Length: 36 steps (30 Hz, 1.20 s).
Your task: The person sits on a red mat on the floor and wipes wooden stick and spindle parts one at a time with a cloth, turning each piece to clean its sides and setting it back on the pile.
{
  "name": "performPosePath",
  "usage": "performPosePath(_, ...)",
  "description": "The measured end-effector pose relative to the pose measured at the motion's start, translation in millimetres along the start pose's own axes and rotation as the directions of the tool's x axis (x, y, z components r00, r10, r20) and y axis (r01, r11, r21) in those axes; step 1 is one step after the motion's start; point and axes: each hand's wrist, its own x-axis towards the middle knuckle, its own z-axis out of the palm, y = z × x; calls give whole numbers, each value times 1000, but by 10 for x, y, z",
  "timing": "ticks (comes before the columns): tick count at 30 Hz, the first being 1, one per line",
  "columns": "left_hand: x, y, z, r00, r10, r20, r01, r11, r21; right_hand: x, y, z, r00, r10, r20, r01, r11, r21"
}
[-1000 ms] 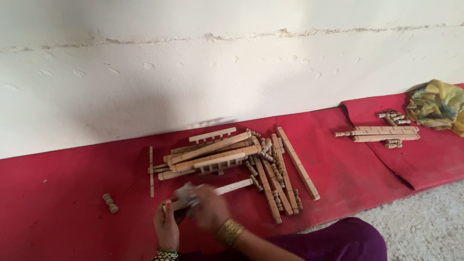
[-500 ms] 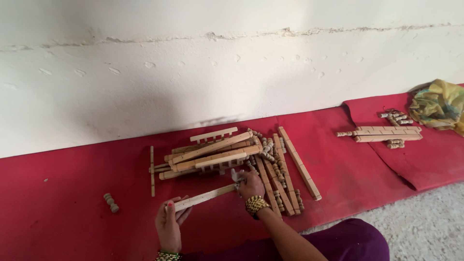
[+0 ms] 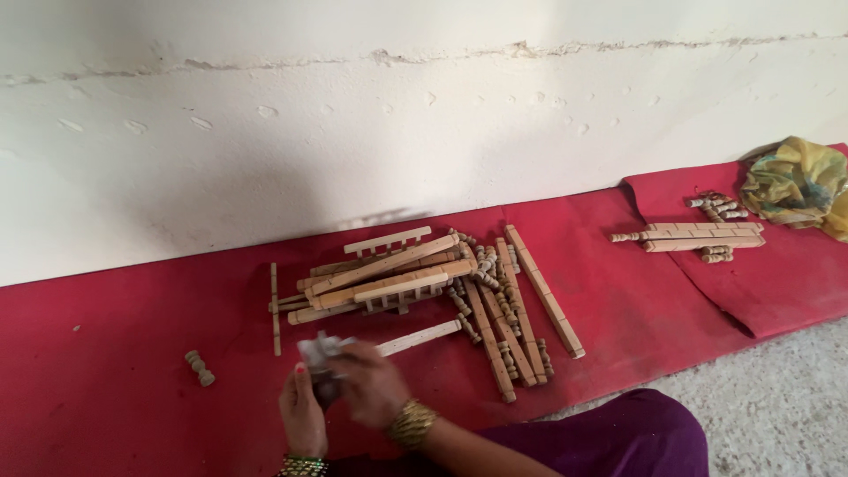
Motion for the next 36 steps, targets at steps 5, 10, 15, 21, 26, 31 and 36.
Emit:
performPosePath(5, -64, 266, 145, 992, -125, 14, 125, 983, -132, -201, 872, -436, 459, 822, 336, -282, -224, 933)
performPosePath(10, -55, 262, 181, 998, -52, 29, 56, 991, -123, -296, 1196, -736, 698, 694, -175, -715, 660, -231)
performPosePath(15, -2, 57, 68, 997, -76, -5, 76, 995, -71, 2, 527, -337, 942, 334, 12, -324, 922, -212)
performPosePath(21, 32, -46, 4, 993, 6, -116, 5, 995, 97, 22, -285, -48, 999, 14, 45, -10, 996, -83)
performPosePath(26, -25, 55, 63, 989, -89, -118, 83, 995, -56, 40, 456, -274, 491, 726, 481, -580, -139, 803)
performPosePath(31, -55, 264, 166, 995, -71, -76, 63, 993, -99, -127, 1059, -677, 699, 708, -98, -714, 686, -138)
performPosePath(36, -49, 211, 157, 999, -21, -50, 16, 995, -100, 5, 831, -515, 779, 625, -38, -615, 752, -236)
